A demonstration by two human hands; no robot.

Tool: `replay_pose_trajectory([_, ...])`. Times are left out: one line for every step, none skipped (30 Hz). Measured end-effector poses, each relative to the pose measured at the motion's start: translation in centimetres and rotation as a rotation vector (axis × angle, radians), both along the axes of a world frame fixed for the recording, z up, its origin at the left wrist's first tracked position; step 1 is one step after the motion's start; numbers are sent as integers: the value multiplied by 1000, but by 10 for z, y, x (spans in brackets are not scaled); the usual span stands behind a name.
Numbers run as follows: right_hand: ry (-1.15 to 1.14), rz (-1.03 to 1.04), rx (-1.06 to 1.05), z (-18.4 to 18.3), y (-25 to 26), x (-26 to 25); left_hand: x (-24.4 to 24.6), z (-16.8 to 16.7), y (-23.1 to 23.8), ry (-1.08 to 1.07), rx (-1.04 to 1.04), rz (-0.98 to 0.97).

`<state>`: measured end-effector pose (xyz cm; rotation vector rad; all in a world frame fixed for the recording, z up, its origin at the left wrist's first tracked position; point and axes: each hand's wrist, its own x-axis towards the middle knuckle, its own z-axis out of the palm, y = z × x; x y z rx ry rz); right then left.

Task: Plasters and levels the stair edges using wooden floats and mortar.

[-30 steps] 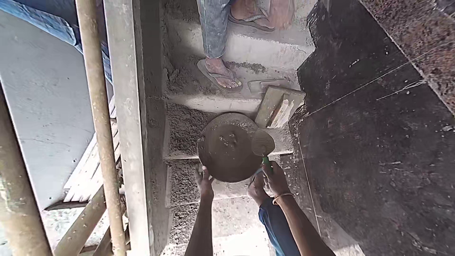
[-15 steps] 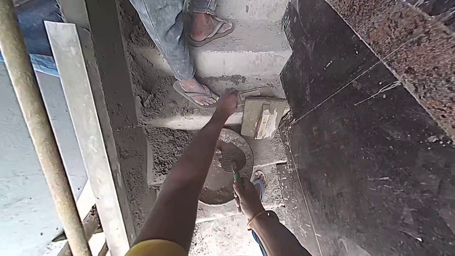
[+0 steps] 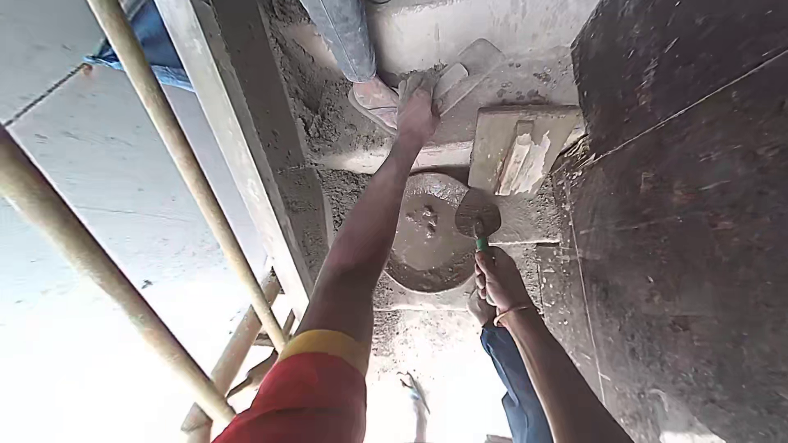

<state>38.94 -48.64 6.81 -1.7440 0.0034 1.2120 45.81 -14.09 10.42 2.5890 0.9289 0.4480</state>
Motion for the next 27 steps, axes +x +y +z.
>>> replay_pose_trajectory([-5,-23,9,2,-2,1,-38,4,-12,-31,-10,35])
replay_pose_trajectory([-21,-40,16,5,0,4,-75,5,-26,-55,-39,56])
replay_pose_trajectory([-42,-52,23,6,1,7,-110,1,-42,-53,-65,71])
replay_pose_trajectory([-51,-60,19,8,0,6,-143,-12,-63,-25,-92,78])
replay_pose_trajectory([-58,-75,24,8,1,8,-167,-28,-81,13,-106,68])
replay_pose_trajectory([-59,-90,24,8,1,8,-187,-50,-99,77,-122,40])
replay_pose_trajectory([-58,-98,24,6,0,8,-199,-78,-112,153,-126,8])
replay_pose_trajectory([-58,-109,23,5,-1,6,-205,-106,-122,274,-130,-29])
replay_pose_trajectory([-59,-118,25,3,-2,4,-207,-130,-129,392,-128,-77])
replay_pose_trajectory([-58,-130,27,2,-4,1,-208,-150,-136,484,-126,-120])
replay_pose_trajectory([-57,-141,29,0,-5,-2,-206,-167,-142,537,-131,-156])
replay_pose_trajectory([-59,-145,24,-2,-7,-4,-204,-183,-145,558,-136,-175])
replay_pose_trajectory([-65,-142,16,-4,-9,-6,-203,-196,-148,550,-139,-164])
replay_pose_trajectory([-64,-136,10,-6,-11,-9,-205,-205,-150,530,-142,-136])
replay_pose_trajectory([-57,-132,6,-7,-14,-11,-207,-214,-151,510,-127,-116])
replay_pose_trajectory([-52,-125,5,-9,-16,-13,-207,-218,-151,502,-111,-106])
replay_pose_trajectory([-48,-121,4,-10,-17,-15,-208,-220,-150,496,-99,-104])
replay_pose_trajectory([-44,-121,6,-11,-18,-17,-208,-220,-150,492,-86,-111])
replay_pose_trajectory([-47,-124,10,-11,-18,-17,-206,-219,-149,489,-65,-125])
replay_pose_trajectory([-48,-126,9,-11,-18,-18,-205,-217,-150,489,-41,-148])
replay_pose_trajectory([-49,-129,5,-10,-17,-20,-205,-215,-149,488,-8,-176])
replay_pose_trajectory([-54,-132,4,-9,-16,-20,-204,-214,-146,490,29,-194])
replay_pose_trajectory([-61,-137,6,-9,-16,-20,-203,-211,-143,489,66,-200])
replay_pose_trajectory([-65,-138,5,-9,-17,-20,-203,-204,-141,490,96,-189])
replay_pose_trajectory([-67,-137,5,-10,-18,-20,-205,-196,-139,491,116,-164])
replay_pose_trajectory([-67,-138,4,-11,-20,-20,-206,-190,-136,499,126,-136])
replay_pose_trajectory([-66,-136,5,-11,-20,-18,-207,-189,-131,500,127,-118])
